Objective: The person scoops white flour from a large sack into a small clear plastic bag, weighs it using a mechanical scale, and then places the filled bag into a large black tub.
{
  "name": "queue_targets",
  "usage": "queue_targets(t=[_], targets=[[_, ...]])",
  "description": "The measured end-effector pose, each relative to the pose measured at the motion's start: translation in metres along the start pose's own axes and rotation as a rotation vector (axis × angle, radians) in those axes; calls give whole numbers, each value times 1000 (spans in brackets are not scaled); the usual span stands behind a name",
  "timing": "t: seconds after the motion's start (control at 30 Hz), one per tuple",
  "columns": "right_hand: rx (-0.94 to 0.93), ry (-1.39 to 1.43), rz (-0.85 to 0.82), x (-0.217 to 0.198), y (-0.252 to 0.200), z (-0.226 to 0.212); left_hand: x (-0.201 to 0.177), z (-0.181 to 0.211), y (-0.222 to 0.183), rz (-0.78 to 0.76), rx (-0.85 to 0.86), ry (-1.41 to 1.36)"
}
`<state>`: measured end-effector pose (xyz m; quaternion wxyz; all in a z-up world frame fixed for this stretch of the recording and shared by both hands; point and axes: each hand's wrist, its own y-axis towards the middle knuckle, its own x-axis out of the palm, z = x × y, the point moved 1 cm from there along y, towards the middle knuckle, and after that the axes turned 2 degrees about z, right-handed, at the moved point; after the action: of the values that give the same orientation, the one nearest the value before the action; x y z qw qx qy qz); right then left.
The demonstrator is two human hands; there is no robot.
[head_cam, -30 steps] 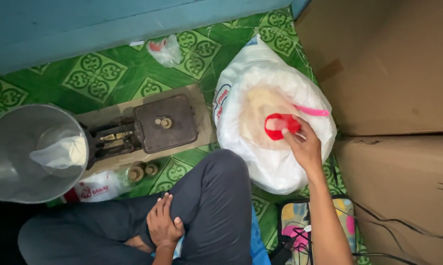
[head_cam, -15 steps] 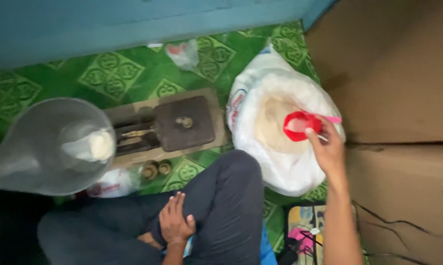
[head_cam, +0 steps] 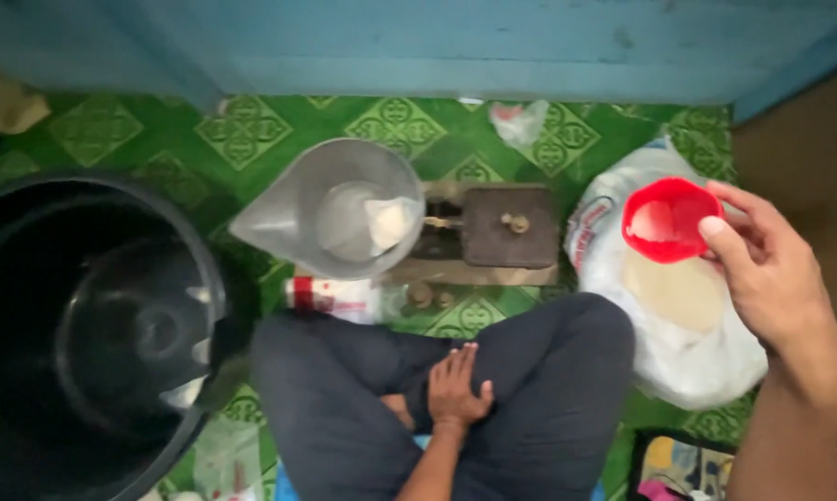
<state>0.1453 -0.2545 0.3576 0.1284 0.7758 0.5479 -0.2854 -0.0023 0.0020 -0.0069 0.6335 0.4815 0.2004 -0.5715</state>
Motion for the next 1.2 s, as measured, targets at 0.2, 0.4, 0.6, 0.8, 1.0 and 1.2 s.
queue_targets(t=[0.2,0.4,0.6,0.8,1.0,1.2], targets=[[-174,-150,-45,64,-10,-55,-24,5,15,34,-19,-120],[-137,-136,-131,128,-24,-100,-47,3,29,23,-62,-291],[-218,-127,-142,177,-29,-119,-47,-6,26,-27,-101,-397],[-373,-280,-129,203,-18,-112,-44,-10,25,-114,-138,-436],[-594,-197,-35,222,-5,-97,-33,-9,26,115,-98,-334],[-673,-230,-32,235,5,-88,-33,-8,28,132,-125,-327]])
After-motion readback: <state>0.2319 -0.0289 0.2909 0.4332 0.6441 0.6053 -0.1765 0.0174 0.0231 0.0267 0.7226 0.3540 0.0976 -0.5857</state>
